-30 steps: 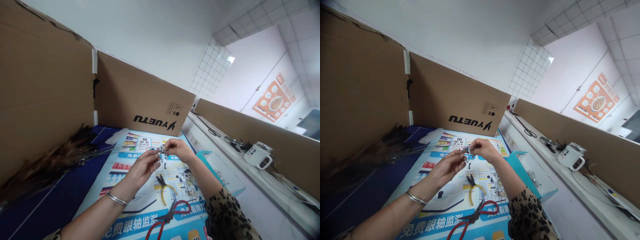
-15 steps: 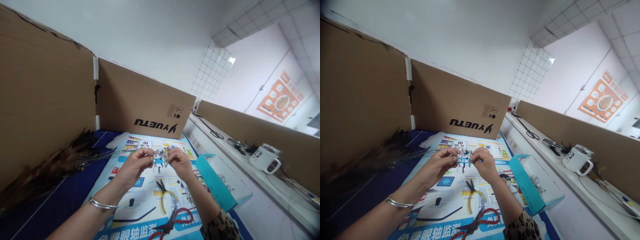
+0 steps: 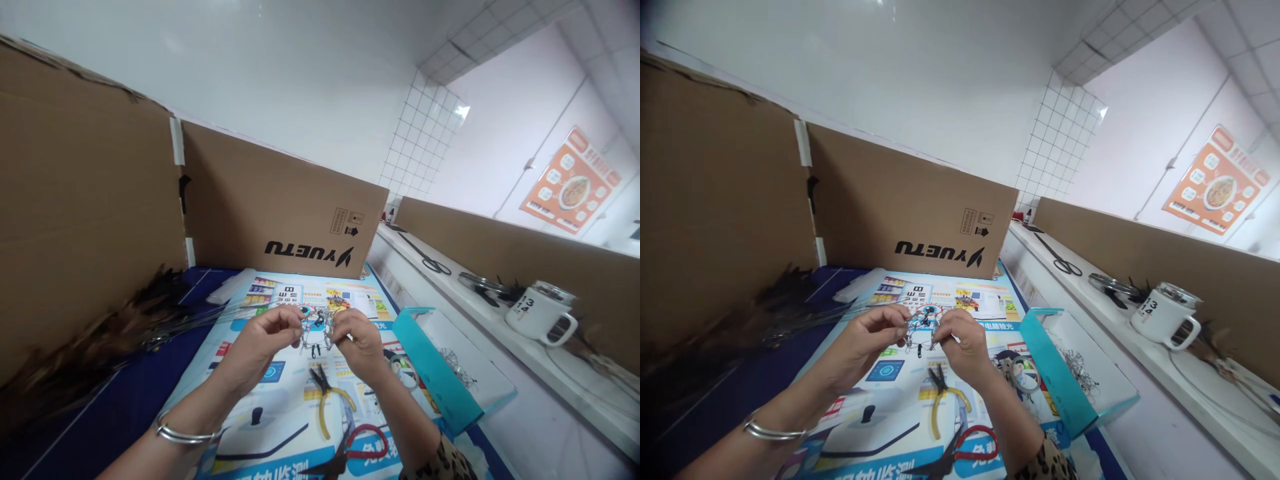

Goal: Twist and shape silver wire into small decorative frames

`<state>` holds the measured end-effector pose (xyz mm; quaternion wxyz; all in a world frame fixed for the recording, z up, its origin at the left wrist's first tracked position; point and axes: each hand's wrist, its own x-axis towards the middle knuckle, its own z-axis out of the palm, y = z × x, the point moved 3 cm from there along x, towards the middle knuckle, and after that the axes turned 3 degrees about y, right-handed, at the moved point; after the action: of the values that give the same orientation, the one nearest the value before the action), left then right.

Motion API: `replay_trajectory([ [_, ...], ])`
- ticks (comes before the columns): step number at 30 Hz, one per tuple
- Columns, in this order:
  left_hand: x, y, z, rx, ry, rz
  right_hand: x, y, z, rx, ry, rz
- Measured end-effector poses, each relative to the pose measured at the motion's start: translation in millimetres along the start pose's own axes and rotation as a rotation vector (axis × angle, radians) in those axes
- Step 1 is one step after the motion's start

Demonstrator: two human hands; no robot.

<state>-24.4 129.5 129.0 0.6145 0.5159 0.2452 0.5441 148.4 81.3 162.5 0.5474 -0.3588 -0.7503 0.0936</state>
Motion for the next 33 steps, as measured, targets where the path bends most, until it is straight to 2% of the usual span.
replay_trajectory([
  [11,-1.4,-8.6,10.5,0.082,0.006,0.054,-1.6,11.0,10.9,0.042,-0.034,0.042],
  [19,-3.6,-19.7,15.2,0.1,-0.018,0.016,-3.2,15.0,23.1,0.078,-0.038,0.045],
  [22,-1.4,-22.2,13.1,0.089,0.001,0.01,-4.3,20.0,19.3,0.084,-0.031,0.08],
  [27,5.2,-19.5,1.5,0.017,0.11,-0.02,-2.1,29.4,6.9,0.158,0.05,0.163],
  [33,5.8,-14.6,-0.5,0.017,0.08,-0.021,-1.2,28.4,3.9,0.168,0.053,0.144],
])
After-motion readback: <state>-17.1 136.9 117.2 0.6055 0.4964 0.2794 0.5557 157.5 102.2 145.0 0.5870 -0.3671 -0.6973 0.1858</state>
